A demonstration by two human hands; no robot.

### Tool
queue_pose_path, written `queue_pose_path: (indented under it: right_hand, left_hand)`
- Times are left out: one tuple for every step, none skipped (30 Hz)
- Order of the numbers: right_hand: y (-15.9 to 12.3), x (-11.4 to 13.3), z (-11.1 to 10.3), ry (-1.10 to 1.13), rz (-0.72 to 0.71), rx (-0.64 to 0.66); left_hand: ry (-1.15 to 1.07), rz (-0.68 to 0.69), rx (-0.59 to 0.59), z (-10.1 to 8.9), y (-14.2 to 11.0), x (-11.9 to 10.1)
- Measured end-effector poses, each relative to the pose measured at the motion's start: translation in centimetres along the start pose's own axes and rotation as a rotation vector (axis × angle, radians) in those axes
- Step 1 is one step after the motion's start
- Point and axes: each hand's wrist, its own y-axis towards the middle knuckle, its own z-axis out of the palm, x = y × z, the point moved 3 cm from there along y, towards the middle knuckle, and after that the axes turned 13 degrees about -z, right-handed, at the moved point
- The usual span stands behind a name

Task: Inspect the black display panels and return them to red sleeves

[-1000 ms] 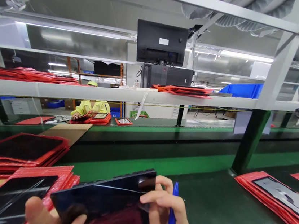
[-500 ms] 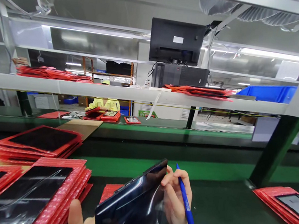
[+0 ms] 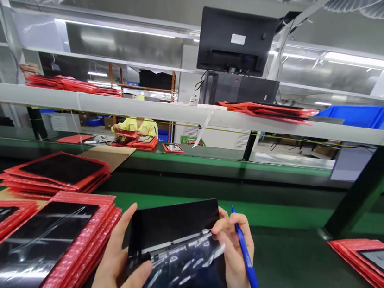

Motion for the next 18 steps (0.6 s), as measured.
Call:
queue_pose_path:
  right_hand:
    - [-0.1,0.1,0.0,-0.012,0.019,0.0]
    - [-0.1,0.1,0.0,-0.016,0.041,0.0]
    - [-0.2,0.2,-0.1,-0.017,0.068,-0.004]
    - [-0.2,0.2,-0.1,-0.016,0.09,-0.008]
    - [-0.2,0.1,-0.1,-0.012,0.106,-0.006]
    - [-0.1,0.1,-0.1,-0.006,0.115,-0.008]
    - [-0.1,0.1,-0.1,-0.001,0.121,-0.017]
    - [-0.1,-0.1,-0.2,0.013,0.128,-0.029]
    - [0.0,-0.3,-0.3,0.033,0.136,-0.043]
    - [0.0,-0.6,-0.5,0.054,0.147,-0.056]
    - [0.0,-0.9,-0.7,0.075,0.159,-0.069]
    - [0.0,-1.4,-0.9,0.093,0.165,-0.078]
    - [0.1,-1.8,-1.1,0.103,0.17,-0.078]
    - [0.1,-2.2,-1.4,0.106,0.171,-0.078]
    - [0.1,-2.6,-1.6,0.102,0.173,-0.079]
    - [0.1,-3.0,-1.8,0.099,0.173,-0.081]
    - [0.1,-3.3,-2.0,0.098,0.173,-0.084]
    - [0.0,-3.5,-2.1,0.099,0.173,-0.089]
  left_hand:
    - [-0.034,0.009,0.026,0.3,0.1,-0.5]
    - [-0.079,0.011,0.044,0.4,0.3,-0.8]
    - [-0.131,-0.001,0.05,0.4,0.4,-1.0]
    - [-0.181,-0.027,0.05,0.3,0.5,-1.1]
    - [-0.225,-0.063,0.051,0.2,0.7,-1.1]
    - [-0.262,-0.104,0.058,0.2,0.8,-0.9]
    - [-0.29,-0.139,0.071,0.1,0.9,-0.8]
    - [-0.307,-0.158,0.088,0.2,1.0,-0.7]
    - [-0.316,-0.156,0.102,0.2,1.1,-0.6]
    - [-0.316,-0.145,0.104,0.2,1.2,-0.6]
    - [-0.304,-0.128,0.094,0.1,1.4,-0.6]
    - [-0.28,-0.104,0.081,0.1,1.5,-0.7]
    - [-0.251,-0.08,0.071,0.0,1.6,-0.8]
    - [-0.227,-0.063,0.066,0.0,1.7,-1.0]
    - [-0.215,-0.06,0.066,0.0,1.7,-1.1]
    - [-0.219,-0.072,0.073,0.1,1.8,-1.2]
    - [-0.236,-0.099,0.083,0.1,1.8,-1.2]
    - [-0.26,-0.133,0.091,0.3,1.8,-1.1]
